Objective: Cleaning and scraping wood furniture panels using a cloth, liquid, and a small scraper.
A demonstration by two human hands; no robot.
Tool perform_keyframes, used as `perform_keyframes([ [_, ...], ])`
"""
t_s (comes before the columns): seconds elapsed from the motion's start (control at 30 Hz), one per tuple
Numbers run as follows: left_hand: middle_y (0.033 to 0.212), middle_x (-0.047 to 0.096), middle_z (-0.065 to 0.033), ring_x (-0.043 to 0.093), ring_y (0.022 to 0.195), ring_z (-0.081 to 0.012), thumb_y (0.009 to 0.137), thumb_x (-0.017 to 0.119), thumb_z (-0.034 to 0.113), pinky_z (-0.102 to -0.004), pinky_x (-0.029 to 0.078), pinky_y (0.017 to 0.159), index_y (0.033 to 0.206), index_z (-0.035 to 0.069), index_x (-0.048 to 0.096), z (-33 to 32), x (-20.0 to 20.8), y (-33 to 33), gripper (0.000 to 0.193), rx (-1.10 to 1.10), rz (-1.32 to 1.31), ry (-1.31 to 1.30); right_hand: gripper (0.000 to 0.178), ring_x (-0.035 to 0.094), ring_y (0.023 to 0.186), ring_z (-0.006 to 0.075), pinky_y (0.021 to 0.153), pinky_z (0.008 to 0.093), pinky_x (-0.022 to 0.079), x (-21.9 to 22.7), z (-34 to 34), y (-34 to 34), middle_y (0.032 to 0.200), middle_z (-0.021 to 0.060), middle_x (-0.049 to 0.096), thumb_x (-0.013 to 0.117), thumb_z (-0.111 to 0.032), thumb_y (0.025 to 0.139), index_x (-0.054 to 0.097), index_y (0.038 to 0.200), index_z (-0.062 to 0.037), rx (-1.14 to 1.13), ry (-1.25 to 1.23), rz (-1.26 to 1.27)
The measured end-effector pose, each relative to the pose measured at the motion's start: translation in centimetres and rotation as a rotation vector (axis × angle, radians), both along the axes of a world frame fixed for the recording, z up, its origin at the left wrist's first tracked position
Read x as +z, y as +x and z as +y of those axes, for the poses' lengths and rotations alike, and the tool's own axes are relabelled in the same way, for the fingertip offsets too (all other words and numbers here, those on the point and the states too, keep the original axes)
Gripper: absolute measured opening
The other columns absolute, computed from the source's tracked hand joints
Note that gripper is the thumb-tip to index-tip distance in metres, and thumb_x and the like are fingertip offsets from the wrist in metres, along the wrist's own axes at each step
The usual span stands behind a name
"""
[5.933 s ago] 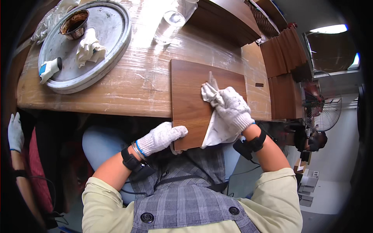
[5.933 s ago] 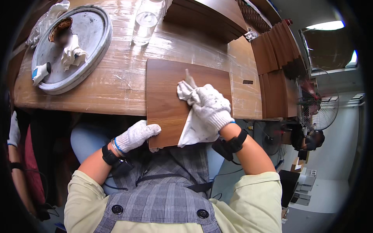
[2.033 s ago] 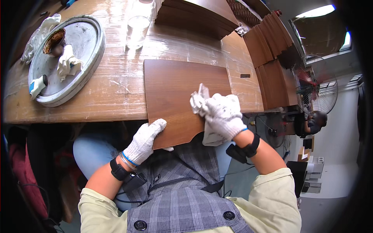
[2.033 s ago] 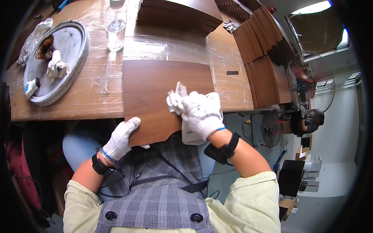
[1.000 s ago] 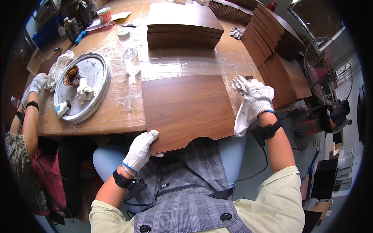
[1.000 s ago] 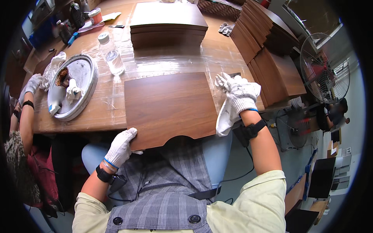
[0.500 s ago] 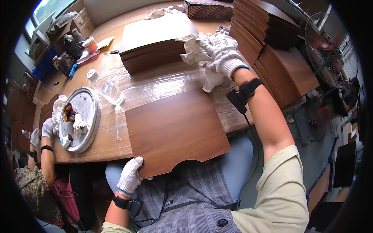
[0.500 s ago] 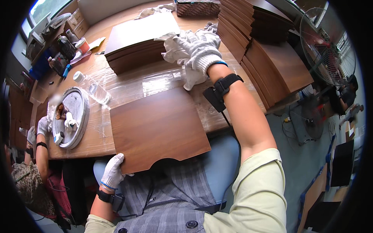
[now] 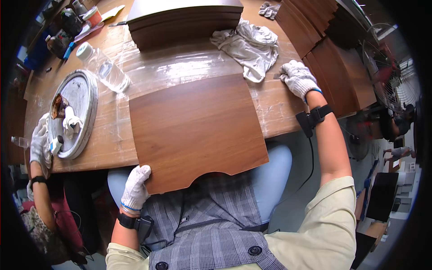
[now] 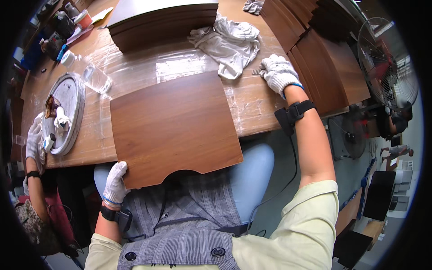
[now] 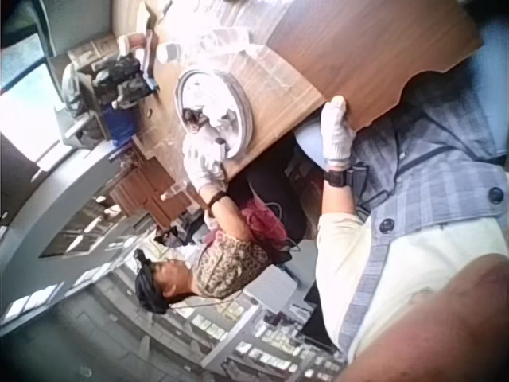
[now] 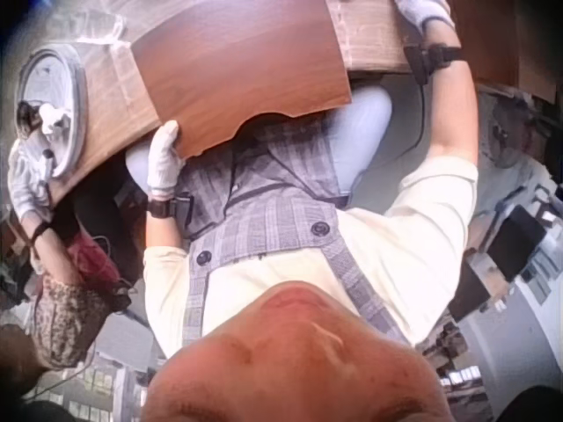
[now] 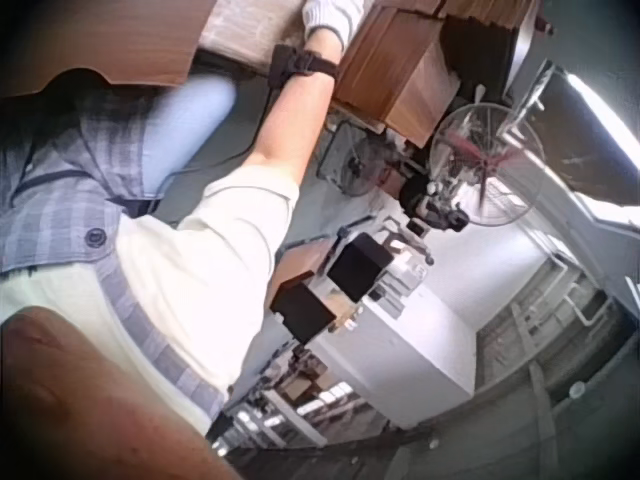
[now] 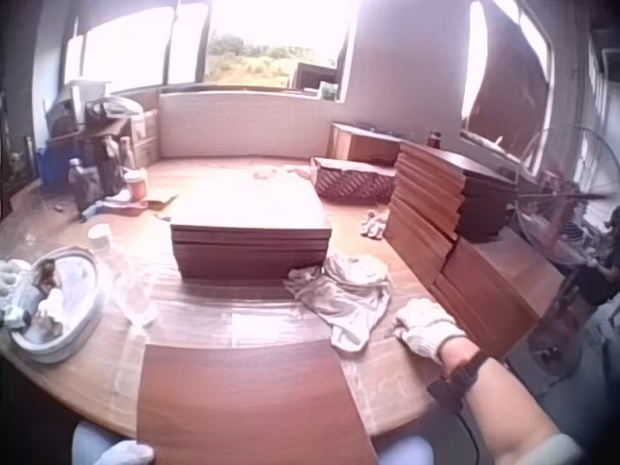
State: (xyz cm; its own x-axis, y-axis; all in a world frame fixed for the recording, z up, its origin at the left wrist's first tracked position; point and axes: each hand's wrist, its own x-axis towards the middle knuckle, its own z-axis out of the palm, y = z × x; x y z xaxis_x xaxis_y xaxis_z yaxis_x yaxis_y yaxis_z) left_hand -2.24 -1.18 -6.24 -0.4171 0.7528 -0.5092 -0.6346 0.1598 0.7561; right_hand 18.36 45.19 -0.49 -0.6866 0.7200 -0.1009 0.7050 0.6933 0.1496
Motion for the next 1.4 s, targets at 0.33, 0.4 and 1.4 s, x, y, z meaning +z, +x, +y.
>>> perform_keyframes([
  [0.33, 0.11, 0.064, -0.0071, 0.063, 0.103, -0.0176, 0.093, 0.061, 0.023, -0.0348, 0.052, 0.089, 0.118, 0.001, 0.058, -1.0, -2.2, -0.3, 0.033, 0.113, -0.062, 0.008, 0.02, 0.059, 0.104, 0.0345, 0.091, 0.0428, 0.047, 0.7, -0.1, 0.5, 0.104, 0.0136, 0.065, 0.058, -0.02, 0.088, 0.064, 0.104, -0.0095, 0.088, 0.003, -0.091],
  [0.4, 0.109, 0.064, -0.0064, 0.062, 0.102, -0.0164, 0.092, 0.062, 0.022, -0.0333, 0.051, 0.089, 0.116, 0.001, 0.059, -1.4, -2.8, -0.5, 0.032, 0.142, -0.051, 0.005, 0.017, 0.063, 0.096, 0.0296, 0.087, 0.0363, 0.05, 0.7, -2.7, 1.0, 0.103, 0.013, 0.066, 0.057, -0.012, 0.09, 0.064, 0.105, -0.0079, 0.142, 0.07, 0.292],
  [1.4, 0.076, 0.055, 0.0032, 0.047, 0.071, -0.0056, 0.088, 0.068, 0.024, -0.0234, 0.04, 0.064, 0.086, 0.004, 0.062, -0.8, -0.7, -0.5, 0.02, 0.032, 0.097, -0.209, 0.055, 0.059, 0.068, 0.0233, 0.064, 0.0345, 0.048, -2.9, -17.6, -2.3, 0.071, 0.003, 0.062, 0.063, 0.008, 0.067, 0.068, 0.117, -0.0138, 0.501, -0.349, 0.6],
])
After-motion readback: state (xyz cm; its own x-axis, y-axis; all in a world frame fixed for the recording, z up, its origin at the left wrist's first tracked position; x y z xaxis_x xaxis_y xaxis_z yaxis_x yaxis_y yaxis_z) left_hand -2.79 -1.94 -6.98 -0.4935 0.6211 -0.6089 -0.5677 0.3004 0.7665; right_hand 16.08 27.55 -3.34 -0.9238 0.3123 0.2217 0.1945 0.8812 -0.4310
